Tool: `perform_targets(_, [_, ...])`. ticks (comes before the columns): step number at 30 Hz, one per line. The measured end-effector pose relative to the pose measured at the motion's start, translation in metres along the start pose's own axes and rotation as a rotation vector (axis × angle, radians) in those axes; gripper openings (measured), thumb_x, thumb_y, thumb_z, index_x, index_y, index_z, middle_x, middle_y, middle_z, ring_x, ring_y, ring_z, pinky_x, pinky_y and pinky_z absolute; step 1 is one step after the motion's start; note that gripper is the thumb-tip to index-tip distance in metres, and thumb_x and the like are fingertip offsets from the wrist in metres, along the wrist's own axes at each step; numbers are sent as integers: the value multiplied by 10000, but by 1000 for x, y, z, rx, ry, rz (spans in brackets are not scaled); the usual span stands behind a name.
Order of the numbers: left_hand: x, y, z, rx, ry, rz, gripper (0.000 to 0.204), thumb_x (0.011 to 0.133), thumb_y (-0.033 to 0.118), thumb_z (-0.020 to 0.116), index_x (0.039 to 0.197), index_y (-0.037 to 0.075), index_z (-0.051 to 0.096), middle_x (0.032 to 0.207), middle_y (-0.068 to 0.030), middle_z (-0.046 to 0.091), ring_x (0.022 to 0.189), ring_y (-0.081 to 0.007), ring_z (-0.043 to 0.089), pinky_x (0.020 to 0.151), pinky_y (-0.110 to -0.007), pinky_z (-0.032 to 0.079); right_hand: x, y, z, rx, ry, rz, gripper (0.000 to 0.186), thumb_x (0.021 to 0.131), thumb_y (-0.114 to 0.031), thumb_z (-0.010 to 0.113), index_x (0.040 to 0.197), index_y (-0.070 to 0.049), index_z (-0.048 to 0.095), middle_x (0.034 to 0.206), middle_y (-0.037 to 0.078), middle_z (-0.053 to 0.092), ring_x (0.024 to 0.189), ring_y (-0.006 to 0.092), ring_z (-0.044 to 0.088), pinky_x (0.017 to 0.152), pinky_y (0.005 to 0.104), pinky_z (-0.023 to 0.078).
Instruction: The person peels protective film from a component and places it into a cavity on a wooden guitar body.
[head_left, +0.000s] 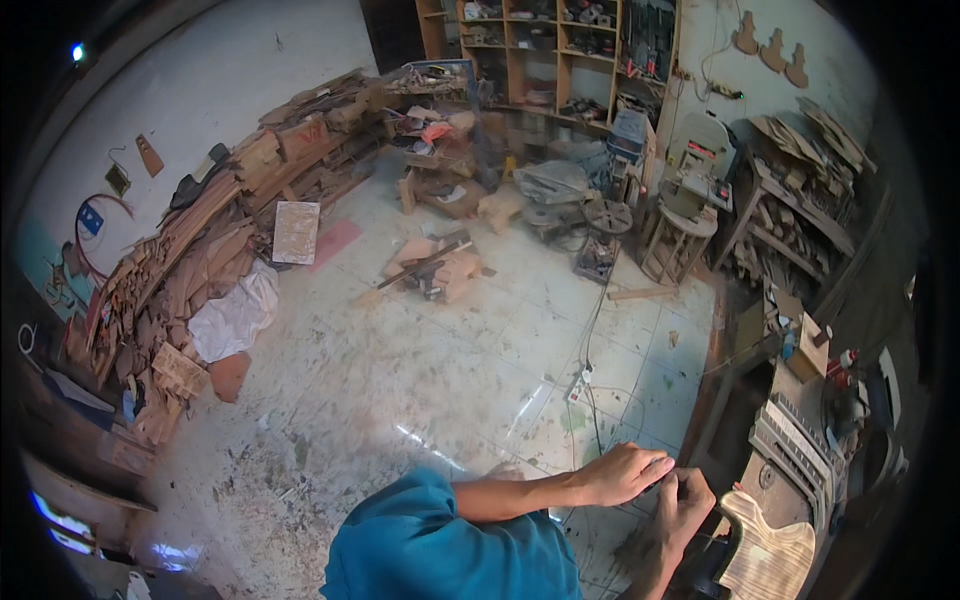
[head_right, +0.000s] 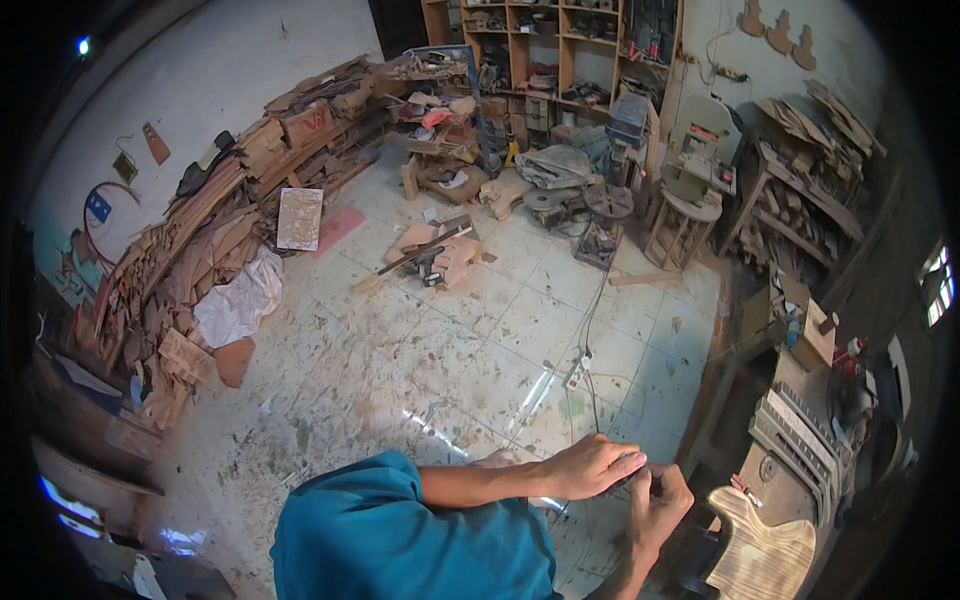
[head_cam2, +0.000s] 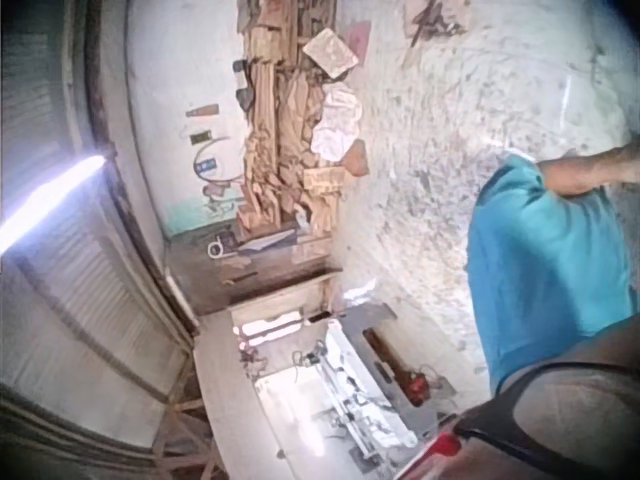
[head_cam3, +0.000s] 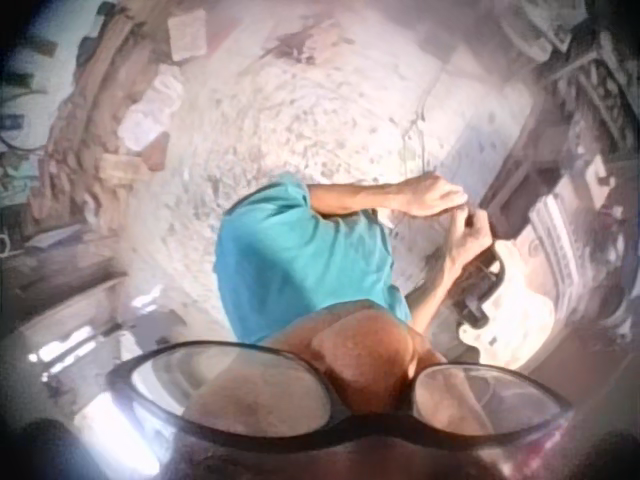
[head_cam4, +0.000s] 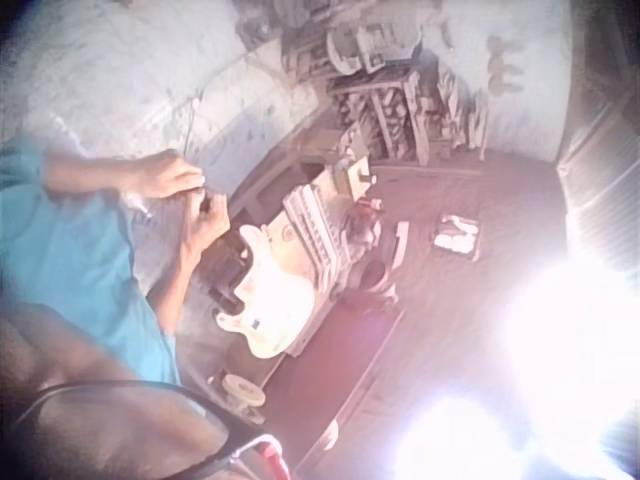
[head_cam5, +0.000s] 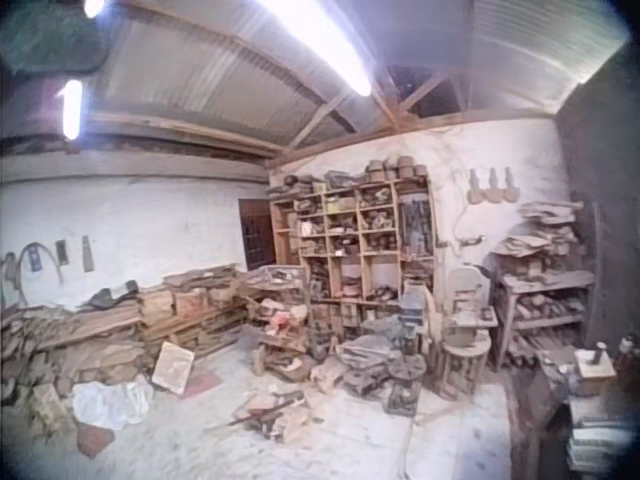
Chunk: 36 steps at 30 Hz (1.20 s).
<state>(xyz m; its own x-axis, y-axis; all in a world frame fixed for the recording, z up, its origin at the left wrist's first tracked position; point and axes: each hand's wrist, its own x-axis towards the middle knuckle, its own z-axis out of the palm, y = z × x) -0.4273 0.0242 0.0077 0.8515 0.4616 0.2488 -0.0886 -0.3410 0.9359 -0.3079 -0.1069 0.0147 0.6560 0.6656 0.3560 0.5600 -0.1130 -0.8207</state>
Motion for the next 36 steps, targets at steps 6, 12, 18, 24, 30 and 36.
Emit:
perform_targets(6, [-28, -10, -55, -83, -35, -42, 485, 1133, 359, 451, 896, -33, 609, 587, -199, 513, 530, -340, 494, 581, -448, 427, 5, -43, 29, 94, -331, 202, 207, 914, -89, 803, 844, 69, 688, 680, 55, 661, 617, 91, 591, 581, 273, 482])
perform_targets(12, [-65, -16, -133, 12, -77, -45, 484, 1129, 353, 457, 917, -46, 631, 599, -236, 535, 545, -400, 483, 593, -471, 437, 1, -73, 94, 101, -475, 161, 191, 914, -76, 752, 808, 67, 684, 603, 83, 638, 556, 111, 591, 551, 295, 466])
perform_targets(18, [-98, -36, -186, 35, -69, -46, 491, 1124, 351, 467, 885, -52, 615, 587, -239, 506, 546, -392, 487, 597, -477, 434, -14, -101, 158, -48, -378, 49, 112, 810, -20, 734, 769, 57, 665, 644, 117, 636, 562, 137, 581, 544, 314, 455])
perform_targets(24, [-109, -58, -212, 2, -154, -47, 487, 1132, 361, 469, 895, -38, 619, 576, -169, 503, 496, -292, 528, 553, -436, 459, -17, -122, 191, -163, -146, -154, 70, 725, 53, 704, 756, 26, 647, 690, 111, 609, 568, 174, 571, 550, 321, 450])
perform_targets(30, [-114, -39, -233, -507, -95, -373, 447, 1127, 425, 492, 998, 15, 618, 738, -3, 605, 553, -84, 627, 440, -267, 532, 2, -113, 173, 154, -75, 118, 63, 881, 64, 632, 826, 33, 634, 704, 37, 617, 609, 90, 549, 568, 264, 448])
perform_targets(36, [-105, -46, -241, -545, 116, -333, 405, 1079, 435, 599, 1167, 41, 595, 792, -18, 659, 550, -100, 659, 404, -249, 484, -21, -69, 171, -191, -204, -97, 188, 825, 134, 603, 924, 55, 742, 880, 169, 769, 776, 250, 767, 736, 348, 598])
